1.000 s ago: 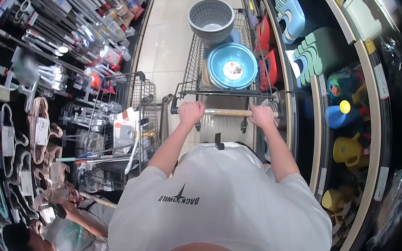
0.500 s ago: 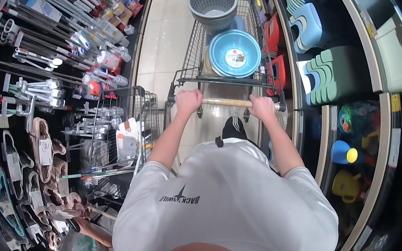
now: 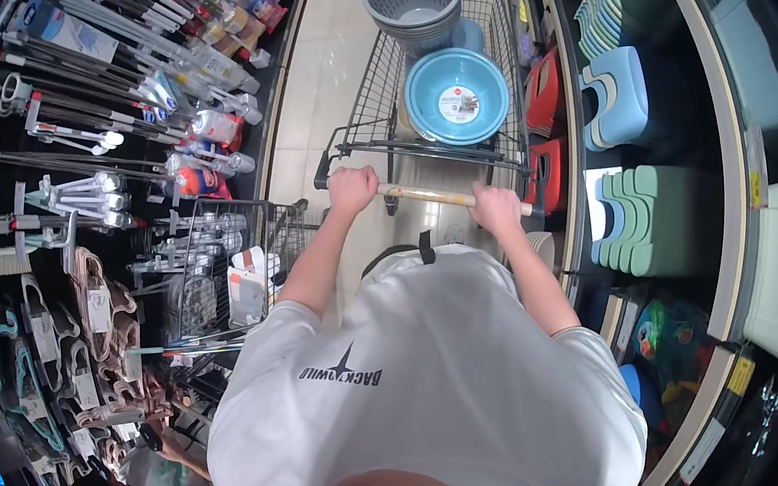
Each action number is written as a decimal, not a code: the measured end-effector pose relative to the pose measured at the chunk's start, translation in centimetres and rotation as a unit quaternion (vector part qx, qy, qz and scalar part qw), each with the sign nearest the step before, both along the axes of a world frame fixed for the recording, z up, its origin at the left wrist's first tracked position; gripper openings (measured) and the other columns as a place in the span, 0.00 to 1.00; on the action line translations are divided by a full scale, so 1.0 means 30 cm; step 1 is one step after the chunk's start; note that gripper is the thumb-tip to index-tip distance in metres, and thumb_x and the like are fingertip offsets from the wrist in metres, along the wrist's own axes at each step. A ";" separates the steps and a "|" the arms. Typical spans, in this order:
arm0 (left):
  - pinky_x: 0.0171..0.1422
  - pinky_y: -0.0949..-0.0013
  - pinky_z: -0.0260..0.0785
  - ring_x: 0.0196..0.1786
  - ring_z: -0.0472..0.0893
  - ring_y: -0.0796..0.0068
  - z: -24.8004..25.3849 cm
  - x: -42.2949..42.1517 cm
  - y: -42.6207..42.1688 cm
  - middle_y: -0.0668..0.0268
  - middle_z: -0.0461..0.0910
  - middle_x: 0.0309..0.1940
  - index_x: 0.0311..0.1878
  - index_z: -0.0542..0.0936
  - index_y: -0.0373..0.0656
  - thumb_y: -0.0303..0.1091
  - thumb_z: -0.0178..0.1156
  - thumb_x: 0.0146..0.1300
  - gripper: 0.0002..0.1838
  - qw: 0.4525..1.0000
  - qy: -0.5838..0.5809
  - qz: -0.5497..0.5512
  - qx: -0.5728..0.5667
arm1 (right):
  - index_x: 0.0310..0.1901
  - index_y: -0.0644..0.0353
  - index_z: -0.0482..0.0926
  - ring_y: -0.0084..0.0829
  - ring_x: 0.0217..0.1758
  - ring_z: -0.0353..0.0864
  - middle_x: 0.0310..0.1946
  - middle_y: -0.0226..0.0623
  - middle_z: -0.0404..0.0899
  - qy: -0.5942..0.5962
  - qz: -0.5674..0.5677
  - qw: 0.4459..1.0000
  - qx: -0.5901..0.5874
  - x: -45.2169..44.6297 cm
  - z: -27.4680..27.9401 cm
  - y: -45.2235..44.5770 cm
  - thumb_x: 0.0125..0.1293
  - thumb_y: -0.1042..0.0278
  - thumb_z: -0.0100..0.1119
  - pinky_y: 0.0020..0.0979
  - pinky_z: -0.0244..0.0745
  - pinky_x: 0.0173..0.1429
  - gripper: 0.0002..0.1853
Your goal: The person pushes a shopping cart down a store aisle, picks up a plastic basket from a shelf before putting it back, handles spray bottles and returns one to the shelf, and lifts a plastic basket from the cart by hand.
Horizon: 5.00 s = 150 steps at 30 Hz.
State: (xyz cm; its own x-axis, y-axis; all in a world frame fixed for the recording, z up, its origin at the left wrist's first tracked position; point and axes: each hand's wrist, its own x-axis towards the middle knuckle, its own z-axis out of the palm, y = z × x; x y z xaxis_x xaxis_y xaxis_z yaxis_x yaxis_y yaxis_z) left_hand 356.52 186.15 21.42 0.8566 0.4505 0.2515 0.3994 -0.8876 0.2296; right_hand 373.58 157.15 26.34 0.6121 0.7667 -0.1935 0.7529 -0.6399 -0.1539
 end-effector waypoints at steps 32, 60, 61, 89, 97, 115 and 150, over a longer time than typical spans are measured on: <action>0.38 0.50 0.76 0.23 0.83 0.55 -0.028 1.054 0.577 0.58 0.81 0.18 0.21 0.83 0.47 0.42 0.58 0.69 0.19 0.987 -0.112 -0.068 -0.093 | 0.38 0.55 0.81 0.48 0.36 0.88 0.32 0.44 0.87 -0.056 0.003 0.998 0.013 1.069 -0.043 0.593 0.57 0.57 0.68 0.49 0.82 0.41 0.13; 0.38 0.51 0.76 0.22 0.82 0.51 0.033 1.804 1.105 0.55 0.82 0.18 0.26 0.84 0.47 0.41 0.52 0.70 0.18 0.997 0.056 -0.057 0.001 | 0.38 0.54 0.84 0.47 0.42 0.88 0.36 0.40 0.86 0.050 -0.009 0.998 0.027 1.796 -0.048 1.068 0.54 0.61 0.69 0.50 0.82 0.45 0.12; 0.37 0.51 0.76 0.22 0.82 0.51 0.030 1.835 1.127 0.55 0.81 0.17 0.26 0.84 0.47 0.41 0.52 0.70 0.18 0.997 0.058 -0.047 0.003 | 0.38 0.54 0.84 0.47 0.42 0.88 0.36 0.40 0.86 0.049 -0.011 0.998 0.034 1.824 -0.051 1.087 0.54 0.61 0.69 0.50 0.82 0.45 0.12; 0.35 0.46 0.77 0.30 0.86 0.48 0.104 2.702 1.604 0.55 0.87 0.27 0.36 0.88 0.50 0.49 0.48 0.73 0.22 0.977 0.172 -0.014 -0.125 | 0.39 0.53 0.84 0.43 0.42 0.89 0.34 0.36 0.87 0.044 0.001 0.998 -0.033 2.695 -0.006 1.586 0.55 0.55 0.70 0.47 0.83 0.44 0.14; 0.57 0.43 0.78 0.49 0.88 0.45 0.119 2.944 1.762 0.50 0.89 0.44 0.48 0.89 0.48 0.56 0.36 0.78 0.33 0.901 0.351 -0.076 -0.242 | 0.44 0.52 0.86 0.44 0.48 0.89 0.40 0.39 0.88 0.096 0.013 0.995 -0.035 2.905 0.083 1.684 0.60 0.36 0.68 0.47 0.81 0.49 0.26; 0.55 0.49 0.79 0.48 0.89 0.48 0.105 3.045 1.787 0.50 0.89 0.41 0.47 0.87 0.40 0.54 0.43 0.78 0.29 0.894 0.356 -0.114 -0.247 | 0.50 0.48 0.88 0.48 0.51 0.88 0.45 0.43 0.90 0.222 -0.069 0.973 0.004 3.052 0.045 1.665 0.75 0.39 0.47 0.51 0.80 0.57 0.26; 0.58 0.49 0.78 0.51 0.88 0.44 0.025 3.931 2.187 0.42 0.89 0.43 0.44 0.87 0.27 0.43 0.69 0.57 0.24 0.902 -0.120 0.238 -0.339 | 0.42 0.53 0.85 0.50 0.43 0.88 0.38 0.44 0.89 0.230 -0.121 0.964 0.054 2.855 0.005 1.468 0.71 0.45 0.53 0.52 0.81 0.49 0.20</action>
